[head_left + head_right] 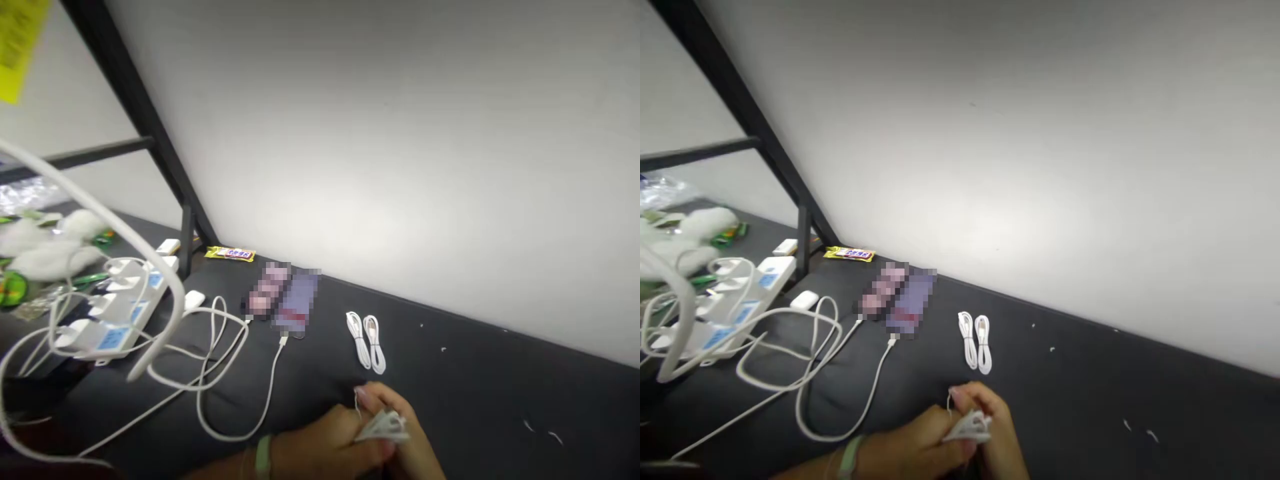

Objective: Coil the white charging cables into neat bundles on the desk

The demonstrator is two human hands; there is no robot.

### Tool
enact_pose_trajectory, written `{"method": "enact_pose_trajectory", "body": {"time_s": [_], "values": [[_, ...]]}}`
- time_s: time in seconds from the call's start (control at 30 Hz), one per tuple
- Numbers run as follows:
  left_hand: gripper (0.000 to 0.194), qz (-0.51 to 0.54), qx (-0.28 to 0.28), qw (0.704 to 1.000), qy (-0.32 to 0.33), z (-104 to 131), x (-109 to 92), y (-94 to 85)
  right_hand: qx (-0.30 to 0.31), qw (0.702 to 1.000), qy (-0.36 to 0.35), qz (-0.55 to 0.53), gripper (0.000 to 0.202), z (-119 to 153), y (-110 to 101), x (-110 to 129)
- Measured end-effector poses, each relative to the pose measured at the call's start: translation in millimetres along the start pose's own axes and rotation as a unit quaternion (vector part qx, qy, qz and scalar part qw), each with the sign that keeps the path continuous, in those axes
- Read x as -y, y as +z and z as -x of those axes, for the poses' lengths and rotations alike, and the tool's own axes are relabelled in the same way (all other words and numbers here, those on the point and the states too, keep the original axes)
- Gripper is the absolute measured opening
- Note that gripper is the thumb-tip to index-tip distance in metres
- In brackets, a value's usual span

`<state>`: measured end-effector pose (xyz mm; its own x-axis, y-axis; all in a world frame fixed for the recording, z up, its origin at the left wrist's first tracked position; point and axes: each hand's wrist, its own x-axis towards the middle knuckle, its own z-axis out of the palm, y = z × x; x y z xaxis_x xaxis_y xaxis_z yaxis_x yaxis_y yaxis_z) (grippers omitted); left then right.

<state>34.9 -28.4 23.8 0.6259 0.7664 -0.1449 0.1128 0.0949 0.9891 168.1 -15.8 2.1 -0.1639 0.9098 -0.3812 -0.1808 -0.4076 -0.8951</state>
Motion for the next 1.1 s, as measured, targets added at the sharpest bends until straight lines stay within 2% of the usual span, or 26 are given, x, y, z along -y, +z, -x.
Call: {"method": "enact_pose_trajectory", "body": {"time_s": [0.13,0.27,0.4,0.6,0.77,0.93,1.1], "values": [[0.036,0.004,-0.012,1.000,0.000,0,2,-1.0,0.010,0.999,0.052,0.008,0.030,-3,-8,0],[0.037,-0.012,-0.037,0.999,0.019,0,1,-3.3,0.030,0.996,-0.006,0.087,0.026,-5,-17,7],[0.031,-0.043,-0.023,0.999,0.020,1,-3,-6.1,0.042,0.989,-0.061,0.130,0.025,-5,-20,10],[0.029,-0.044,-0.009,0.999,-0.001,2,-6,-9.9,0.035,0.988,-0.079,0.132,0.026,-6,-18,5],[0.030,-0.027,0.000,1.000,0.001,2,-4,-12.5,0.044,0.986,-0.098,0.129,0.024,-3,-16,11],[0.035,-0.009,-0.057,0.998,-0.006,1,-6,-17.4,0.048,0.975,-0.134,0.169,0.020,0,-17,18],[0.035,0.014,-0.104,0.994,-0.017,0,-7,-24.1,0.064,0.968,-0.124,0.211,0.020,1,-18,21]]}}
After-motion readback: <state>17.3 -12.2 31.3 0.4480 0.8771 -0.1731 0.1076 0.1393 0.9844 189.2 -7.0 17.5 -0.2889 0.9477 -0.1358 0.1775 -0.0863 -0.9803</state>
